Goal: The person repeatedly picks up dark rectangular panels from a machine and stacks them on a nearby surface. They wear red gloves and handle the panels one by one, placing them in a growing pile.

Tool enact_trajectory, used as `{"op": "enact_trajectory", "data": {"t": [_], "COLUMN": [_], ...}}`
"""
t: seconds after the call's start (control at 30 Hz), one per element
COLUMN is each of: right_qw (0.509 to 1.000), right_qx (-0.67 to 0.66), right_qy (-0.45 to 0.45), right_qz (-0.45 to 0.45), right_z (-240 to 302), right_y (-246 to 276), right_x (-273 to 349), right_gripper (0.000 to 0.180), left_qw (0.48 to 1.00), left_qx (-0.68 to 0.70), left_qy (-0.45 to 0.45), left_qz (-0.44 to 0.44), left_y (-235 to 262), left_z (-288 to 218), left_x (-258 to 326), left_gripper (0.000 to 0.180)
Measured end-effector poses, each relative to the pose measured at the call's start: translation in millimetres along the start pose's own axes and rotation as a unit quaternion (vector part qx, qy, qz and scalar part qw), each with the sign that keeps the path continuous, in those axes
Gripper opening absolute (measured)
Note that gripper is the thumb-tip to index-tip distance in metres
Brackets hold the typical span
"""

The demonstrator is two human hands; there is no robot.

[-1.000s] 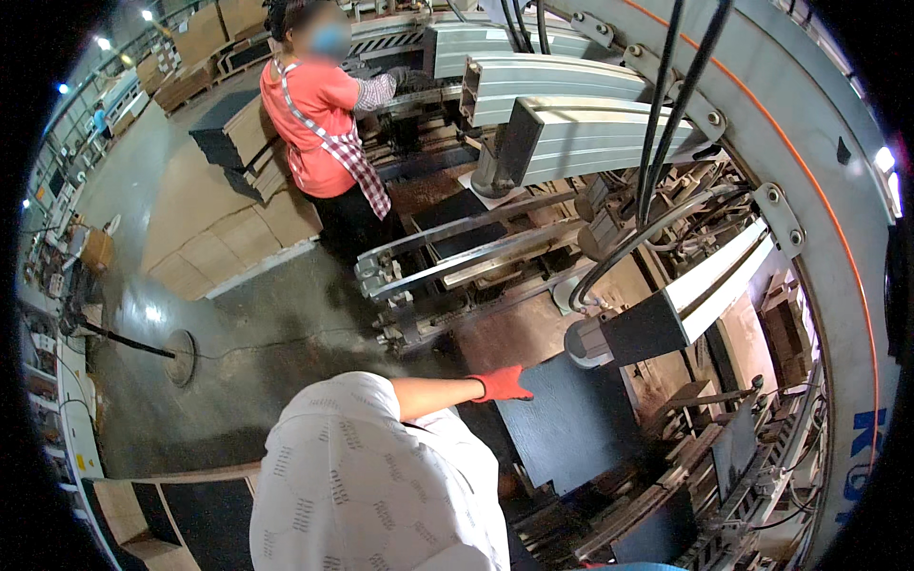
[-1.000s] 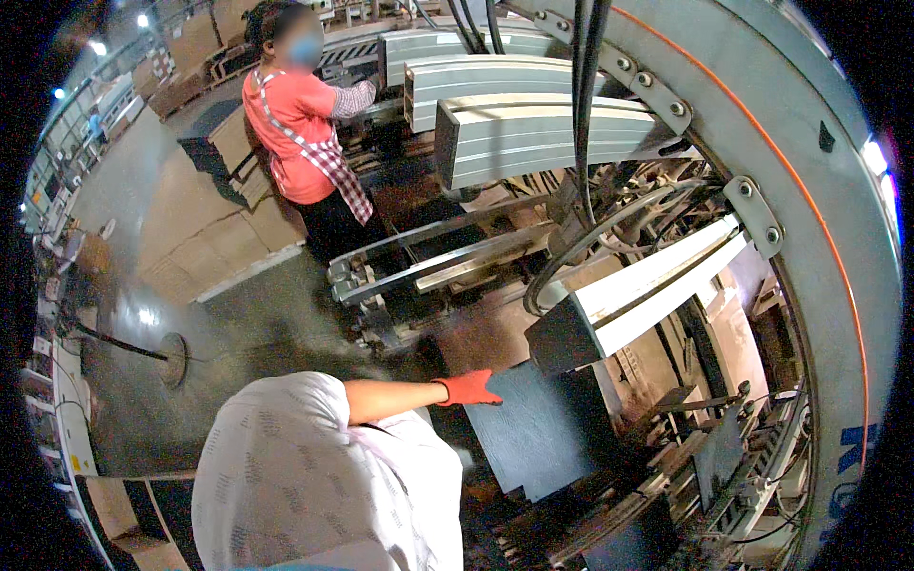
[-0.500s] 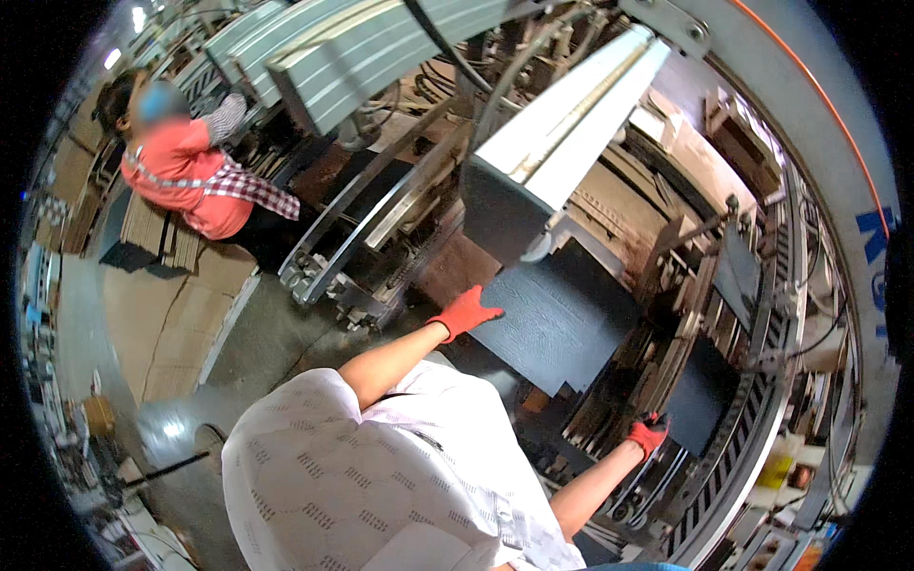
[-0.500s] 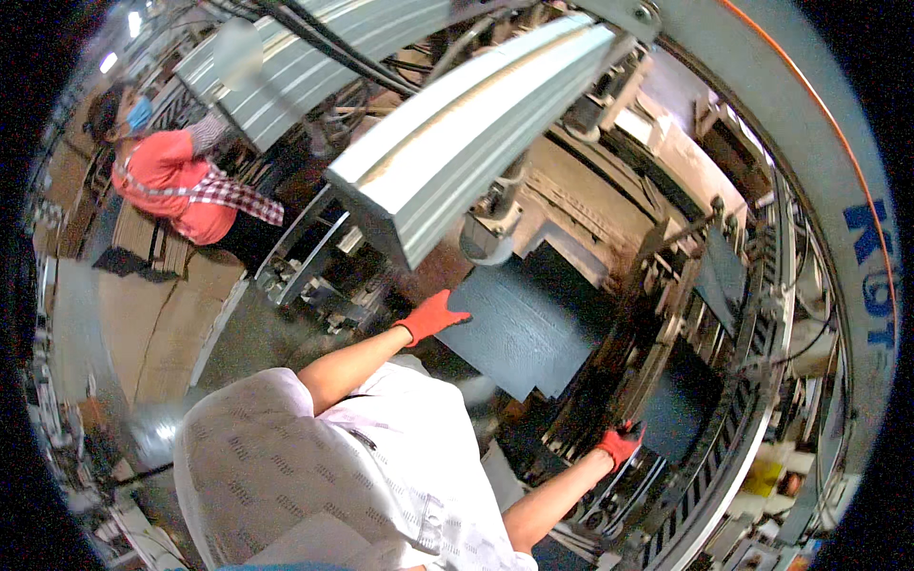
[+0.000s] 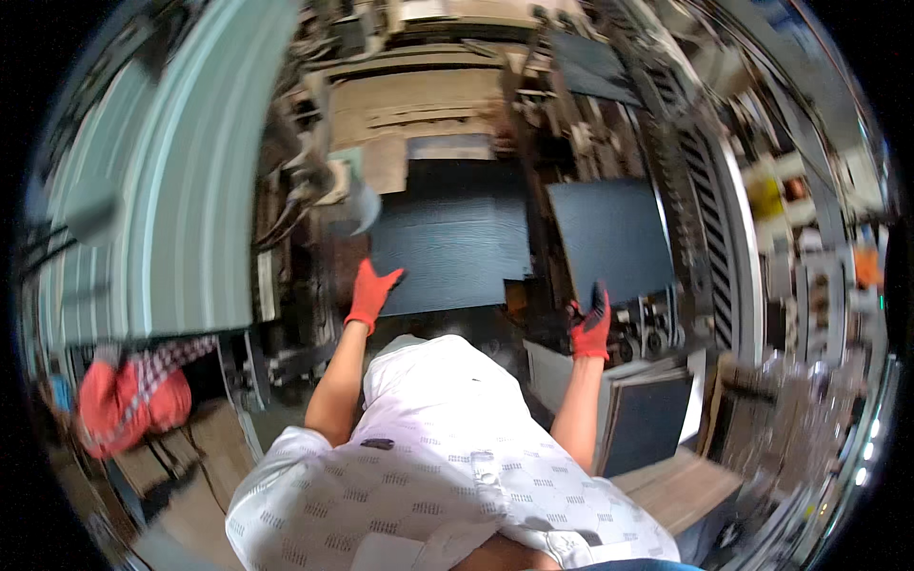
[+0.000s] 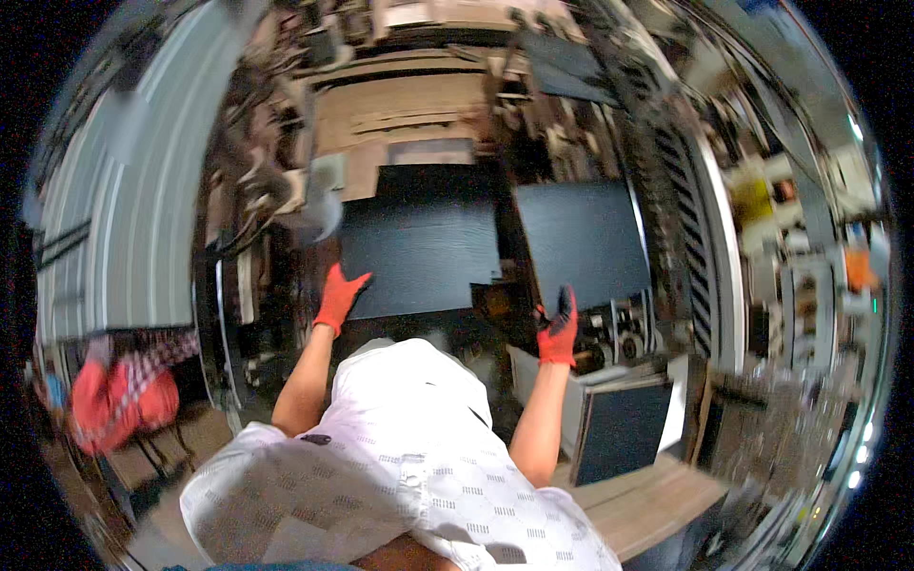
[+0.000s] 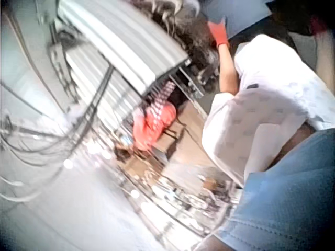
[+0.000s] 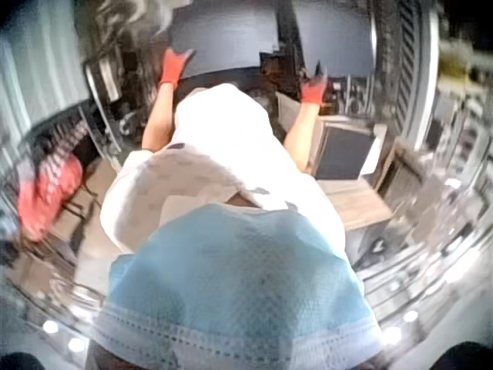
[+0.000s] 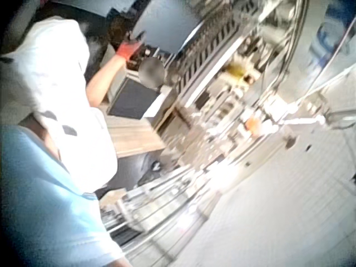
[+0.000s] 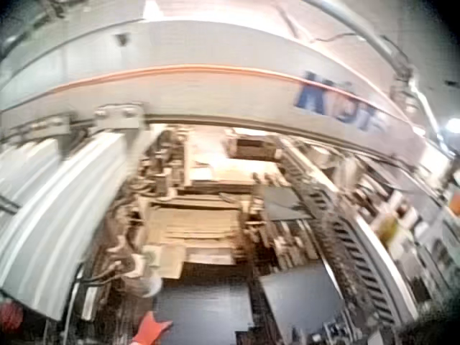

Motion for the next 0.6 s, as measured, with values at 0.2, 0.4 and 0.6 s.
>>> {"op": "enact_trajectory", "data": {"t": [0.2,0.4,0.6], "right_qw": [0.995,0.950,0.658], "right_qx": [0.010,0.151,0.577], "right_qy": [0.085,0.270,0.457], "right_qz": [-0.052,-0.052,-0.156], "right_z": [-10.6,2.1,14.9], "right_y": [17.9,21.9,87.5], "right_x": [-10.7,30.1,154.3], "right_gripper": [0.029,0.040,0.072], "left_qw": [0.998,0.978,0.967], "left_qx": [0.044,0.177,0.204], "left_qy": [0.010,0.036,0.069], "left_qz": [0.051,0.105,0.137], "left_y": [1.1,-5.2,0.9], "left_z": [-31.2,-9.2,-15.0], "left_x": [-1.8,-10.6,-8.7], "left_gripper": [0.056,0.048,0.043]}}
Point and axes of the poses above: each hand's wrist, its own x-axis away from the middle knuckle, its own y-axis out of the back of the hand, z = x × y, the point moved 1 cm from there along -x, towards the middle knuckle, and after that the axes turned 6 degrees about -x, right-handed, at the moved point
